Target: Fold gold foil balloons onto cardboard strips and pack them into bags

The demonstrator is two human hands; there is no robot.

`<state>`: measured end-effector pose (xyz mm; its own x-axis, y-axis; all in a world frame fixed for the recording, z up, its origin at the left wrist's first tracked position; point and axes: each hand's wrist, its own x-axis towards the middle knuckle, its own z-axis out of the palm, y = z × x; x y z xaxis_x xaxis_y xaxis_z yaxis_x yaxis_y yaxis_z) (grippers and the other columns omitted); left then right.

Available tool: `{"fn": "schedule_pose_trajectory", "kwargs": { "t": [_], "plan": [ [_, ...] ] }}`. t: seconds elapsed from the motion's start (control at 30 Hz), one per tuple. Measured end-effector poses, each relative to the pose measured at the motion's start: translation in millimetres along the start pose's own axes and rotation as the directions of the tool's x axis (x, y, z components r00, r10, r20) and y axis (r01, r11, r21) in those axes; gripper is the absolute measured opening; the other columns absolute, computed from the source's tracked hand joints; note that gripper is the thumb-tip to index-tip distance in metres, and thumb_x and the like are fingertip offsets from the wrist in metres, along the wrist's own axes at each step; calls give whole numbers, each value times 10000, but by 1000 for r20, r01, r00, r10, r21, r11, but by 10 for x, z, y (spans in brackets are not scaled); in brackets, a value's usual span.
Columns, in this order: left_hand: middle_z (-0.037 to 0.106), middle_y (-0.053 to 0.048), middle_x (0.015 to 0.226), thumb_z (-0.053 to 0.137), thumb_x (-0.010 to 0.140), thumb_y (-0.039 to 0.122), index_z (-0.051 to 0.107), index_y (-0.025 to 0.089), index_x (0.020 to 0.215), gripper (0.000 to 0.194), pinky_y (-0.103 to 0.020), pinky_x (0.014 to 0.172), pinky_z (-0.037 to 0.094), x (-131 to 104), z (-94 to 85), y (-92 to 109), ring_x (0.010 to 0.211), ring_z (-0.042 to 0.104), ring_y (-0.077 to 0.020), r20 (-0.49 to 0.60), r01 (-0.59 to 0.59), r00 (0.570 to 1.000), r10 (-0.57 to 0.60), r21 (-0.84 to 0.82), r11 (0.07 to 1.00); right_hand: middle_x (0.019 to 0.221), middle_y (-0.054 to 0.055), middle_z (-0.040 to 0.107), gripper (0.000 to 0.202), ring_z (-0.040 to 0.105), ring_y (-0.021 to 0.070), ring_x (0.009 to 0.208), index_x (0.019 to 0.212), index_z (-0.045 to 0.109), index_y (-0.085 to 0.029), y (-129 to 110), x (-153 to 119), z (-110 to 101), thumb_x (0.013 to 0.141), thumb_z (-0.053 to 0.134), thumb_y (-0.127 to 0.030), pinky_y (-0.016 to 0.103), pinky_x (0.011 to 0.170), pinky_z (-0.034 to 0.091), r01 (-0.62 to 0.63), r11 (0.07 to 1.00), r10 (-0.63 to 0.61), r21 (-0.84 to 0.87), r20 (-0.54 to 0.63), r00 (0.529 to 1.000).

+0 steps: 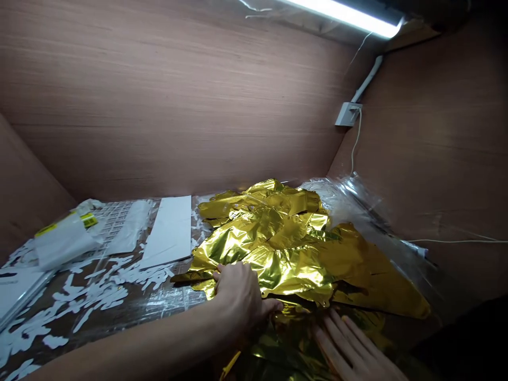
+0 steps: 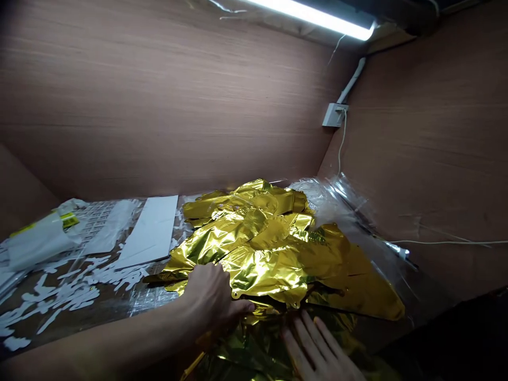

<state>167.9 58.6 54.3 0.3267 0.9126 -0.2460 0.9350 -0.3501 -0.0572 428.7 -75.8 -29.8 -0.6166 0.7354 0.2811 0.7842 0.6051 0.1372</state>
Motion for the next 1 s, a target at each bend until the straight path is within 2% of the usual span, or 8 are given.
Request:
{"fn": "schedule_pose_trajectory", "kwargs": {
  "t": [0.17,0.33,0.43,0.53,0.7,0.83,0.93,1.0],
  "plan": [
    [593,-132,597,466,767,903,766,125,666,840,-385,634,465,6,24,-31,625,616,-282,11,26,1000,-26,14,1000,1518,95,546,594,512,330,1398,1580,404,-332,539,333,-222,1008,504,-456,525,1162,415,-145,945,53,294,299,953],
    [611,-142,618,475,801,868,778,110,715,821,-377,642,466,-8,25,-25,632,622,-281,-26,62,998,-62,-14,998,1179,104,754,438,714,286,1052,1334,700,-299,1179,656,-167,1028,398,-383,431,928,561,-273,919,137,284,421,897],
    [617,-147,627,488,800,864,780,109,717,814,-381,650,465,-7,50,-31,635,621,-282,-45,79,996,-81,-34,996,990,127,768,334,716,309,918,1059,799,-250,1346,718,-203,924,500,-313,444,834,559,-204,963,129,176,364,922],
    [610,-133,610,518,771,882,777,116,714,810,-383,645,464,-4,93,-53,616,613,-278,-53,97,994,-99,-41,994,875,120,749,245,705,303,821,915,786,-252,1305,607,-337,822,560,-249,433,755,552,-121,977,77,176,243,967],
    [591,-125,569,423,848,860,761,93,683,854,-392,624,474,-26,136,-111,575,611,-271,-75,25,997,-23,22,999,842,74,774,259,736,260,759,882,782,-274,1103,586,-508,905,526,-241,359,664,561,-193,933,216,303,-47,975],
    [636,-154,601,413,820,893,779,92,706,887,-391,595,483,-76,97,-160,600,649,-299,-81,-28,996,31,45,999,1071,86,778,311,734,251,915,1090,777,-234,1089,1341,-481,955,497,-250,384,808,583,-256,883,314,394,-89,945],
    [675,-180,643,416,785,922,800,90,738,918,-393,571,484,-130,42,-200,615,673,-325,-71,-37,997,40,41,998,1366,80,666,440,607,276,1246,1336,674,-259,1220,2165,-346,917,548,-217,500,1079,462,-98,926,90,364,42,995],
    [698,-201,679,387,791,927,814,87,764,942,-397,574,490,-176,6,-234,643,690,-342,-61,-37,997,39,28,999,1567,103,479,657,428,321,1428,1527,488,-275,1316,2654,-221,892,652,-310,567,1172,332,-32,935,-37,353,187,982]
  ]
}}
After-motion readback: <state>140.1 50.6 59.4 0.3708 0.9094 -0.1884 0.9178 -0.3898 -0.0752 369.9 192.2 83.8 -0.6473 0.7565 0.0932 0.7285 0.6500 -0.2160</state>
